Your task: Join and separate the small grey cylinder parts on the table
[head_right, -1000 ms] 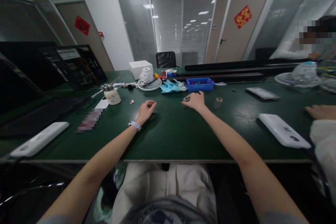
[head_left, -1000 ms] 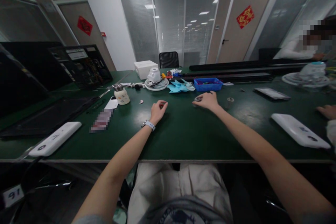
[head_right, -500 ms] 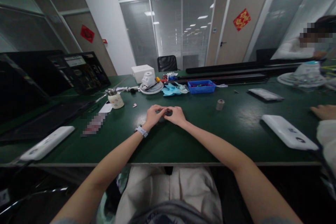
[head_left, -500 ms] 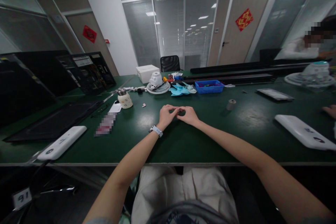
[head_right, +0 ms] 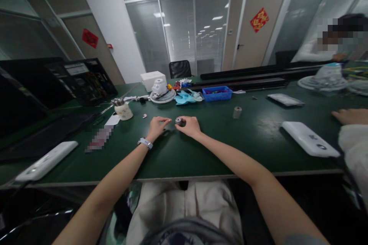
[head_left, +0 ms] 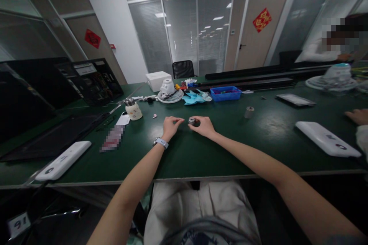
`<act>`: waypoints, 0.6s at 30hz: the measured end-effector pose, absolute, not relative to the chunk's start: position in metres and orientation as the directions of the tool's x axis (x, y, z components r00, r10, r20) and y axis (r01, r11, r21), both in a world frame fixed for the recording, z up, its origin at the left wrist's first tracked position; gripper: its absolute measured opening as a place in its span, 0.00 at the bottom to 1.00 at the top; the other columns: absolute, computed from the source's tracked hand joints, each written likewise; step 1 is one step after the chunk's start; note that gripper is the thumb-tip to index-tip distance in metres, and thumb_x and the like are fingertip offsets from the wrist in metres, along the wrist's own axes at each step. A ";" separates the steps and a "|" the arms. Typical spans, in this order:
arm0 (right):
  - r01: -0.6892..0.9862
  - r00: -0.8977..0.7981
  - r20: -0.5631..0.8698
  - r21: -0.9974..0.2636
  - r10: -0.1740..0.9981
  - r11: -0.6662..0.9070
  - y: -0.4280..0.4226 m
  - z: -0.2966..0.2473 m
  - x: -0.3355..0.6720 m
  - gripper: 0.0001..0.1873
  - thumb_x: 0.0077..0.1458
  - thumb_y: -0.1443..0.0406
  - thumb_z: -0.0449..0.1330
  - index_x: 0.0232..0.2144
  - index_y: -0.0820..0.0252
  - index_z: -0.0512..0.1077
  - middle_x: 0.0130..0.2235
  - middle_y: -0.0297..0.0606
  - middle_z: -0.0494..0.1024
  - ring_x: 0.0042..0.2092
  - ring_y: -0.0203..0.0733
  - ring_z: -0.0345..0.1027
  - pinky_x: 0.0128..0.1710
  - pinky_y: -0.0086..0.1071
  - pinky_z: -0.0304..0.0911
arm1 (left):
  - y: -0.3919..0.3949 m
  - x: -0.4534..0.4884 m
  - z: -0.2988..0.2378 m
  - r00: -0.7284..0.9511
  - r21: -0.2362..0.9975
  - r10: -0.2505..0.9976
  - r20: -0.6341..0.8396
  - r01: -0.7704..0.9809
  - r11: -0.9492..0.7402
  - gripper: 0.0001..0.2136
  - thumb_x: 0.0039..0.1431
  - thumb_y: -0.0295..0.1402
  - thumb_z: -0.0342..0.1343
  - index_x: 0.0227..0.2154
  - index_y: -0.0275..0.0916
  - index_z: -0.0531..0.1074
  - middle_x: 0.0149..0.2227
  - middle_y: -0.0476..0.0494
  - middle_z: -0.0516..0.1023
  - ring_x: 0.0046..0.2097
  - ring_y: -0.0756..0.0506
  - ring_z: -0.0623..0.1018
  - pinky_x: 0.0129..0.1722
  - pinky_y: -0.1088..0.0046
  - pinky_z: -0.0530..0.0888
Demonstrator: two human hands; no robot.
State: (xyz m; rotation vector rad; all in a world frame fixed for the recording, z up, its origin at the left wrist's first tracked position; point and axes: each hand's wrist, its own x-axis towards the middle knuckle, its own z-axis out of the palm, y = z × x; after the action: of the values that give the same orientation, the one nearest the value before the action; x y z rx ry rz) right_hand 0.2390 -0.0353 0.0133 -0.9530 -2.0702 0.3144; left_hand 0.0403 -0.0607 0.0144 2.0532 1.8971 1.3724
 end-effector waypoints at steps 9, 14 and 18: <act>0.604 -0.370 0.518 -0.497 0.771 0.623 -0.038 0.023 0.245 0.18 0.49 0.60 0.63 0.43 0.55 0.75 0.43 0.34 0.80 0.44 0.44 0.73 0.48 0.37 0.64 | -0.056 0.027 0.002 -0.079 0.548 0.952 0.297 0.830 -0.103 0.13 0.56 0.45 0.57 0.38 0.47 0.81 0.37 0.45 0.83 0.38 0.43 0.78 0.35 0.71 0.69; 0.740 -0.369 0.396 -0.422 0.841 0.524 -0.029 0.038 0.280 0.17 0.47 0.57 0.63 0.41 0.54 0.77 0.39 0.35 0.80 0.41 0.46 0.73 0.44 0.38 0.65 | -0.058 0.028 0.003 -0.227 0.695 0.917 0.328 0.715 -0.071 0.18 0.59 0.47 0.52 0.39 0.41 0.81 0.32 0.44 0.83 0.34 0.42 0.78 0.31 0.72 0.68; 0.856 -0.234 0.319 -0.379 0.918 0.350 -0.012 0.041 0.345 0.20 0.45 0.55 0.64 0.42 0.52 0.78 0.40 0.36 0.80 0.40 0.47 0.73 0.37 0.34 0.66 | -0.059 0.029 0.005 -0.301 0.732 0.893 0.333 0.680 -0.044 0.20 0.59 0.48 0.51 0.37 0.39 0.81 0.28 0.46 0.81 0.31 0.44 0.76 0.29 0.73 0.66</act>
State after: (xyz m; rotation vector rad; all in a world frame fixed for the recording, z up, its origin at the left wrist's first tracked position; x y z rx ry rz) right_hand 0.3452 -0.0120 0.0414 -1.5436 -2.1335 0.1691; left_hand 0.0286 -0.0591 0.0045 1.6863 1.9853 1.2636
